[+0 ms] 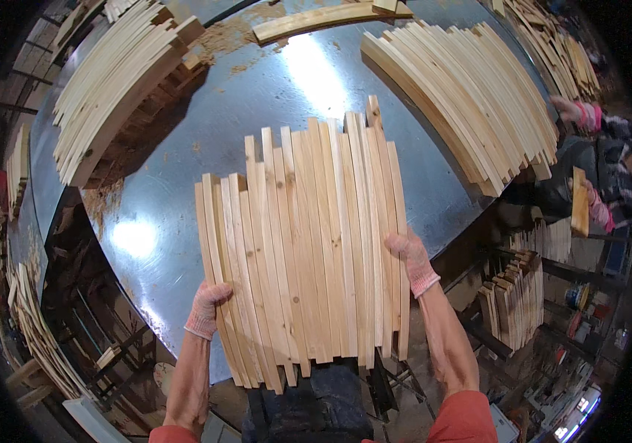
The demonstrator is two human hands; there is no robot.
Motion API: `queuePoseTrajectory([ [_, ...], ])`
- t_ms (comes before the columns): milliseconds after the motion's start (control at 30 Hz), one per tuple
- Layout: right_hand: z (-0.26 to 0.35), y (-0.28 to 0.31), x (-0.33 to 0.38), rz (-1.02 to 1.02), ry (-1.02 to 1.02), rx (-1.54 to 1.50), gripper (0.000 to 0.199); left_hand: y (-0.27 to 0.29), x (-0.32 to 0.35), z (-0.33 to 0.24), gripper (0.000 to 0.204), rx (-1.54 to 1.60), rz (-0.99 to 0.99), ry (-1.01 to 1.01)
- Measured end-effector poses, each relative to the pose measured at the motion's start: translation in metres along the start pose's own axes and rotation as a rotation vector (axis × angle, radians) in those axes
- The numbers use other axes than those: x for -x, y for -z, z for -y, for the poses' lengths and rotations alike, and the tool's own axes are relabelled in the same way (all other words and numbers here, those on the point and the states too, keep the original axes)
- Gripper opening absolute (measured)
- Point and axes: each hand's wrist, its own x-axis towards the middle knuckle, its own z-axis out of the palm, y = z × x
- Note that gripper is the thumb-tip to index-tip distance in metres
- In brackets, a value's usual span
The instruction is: The person picks up stacks of light-colored wooden planks from a metal table and places them onto a conveyor belt. The person repeats this process, moving multiple stacks of wood from the table to the conveyor belt throughout the video.
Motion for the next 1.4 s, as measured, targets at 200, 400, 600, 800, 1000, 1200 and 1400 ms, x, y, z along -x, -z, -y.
queuePoseTrajectory([
  [200, -0.026, -0.030, 0.034, 0.141, -0.070, -0.047, 0.076, 0.016, 0.081, 0.000, 0.065, 0.067, -0.088, -0.087],
  [400, -0.014, -0.131, 0.037, 0.310, -0.061, 0.007, 0.064, 0.061, 0.182, -0.027, 0.050, 0.133, -0.222, -0.237],
  [600, -0.031, -0.271, 0.085, 0.509, 0.072, 0.235, 0.064, 0.148, 0.333, 0.013, 0.073, 0.229, -0.285, -0.496],
  [800, -0.125, -0.452, 0.191, 0.827, 0.064, 0.452, 0.070, 0.264, 0.523, 0.118, 0.086, 0.414, -0.437, -0.788],
  [1000, -0.314, -0.605, 0.343, 1.063, 0.050, 0.580, 0.026, 0.384, 0.718, 0.275, 0.104, 0.452, -0.652, -0.989],
  [1200, -0.519, -0.722, 0.462, 1.452, -0.020, 0.619, 0.028, 0.429, 0.865, 0.432, 0.085, 0.754, -0.910, -1.007],
  [1400, -0.689, -0.827, 0.565, 1.697, -0.497, 0.803, 0.063, 0.455, 0.955, 0.540, 0.066, 0.974, -1.144, -1.065],
])
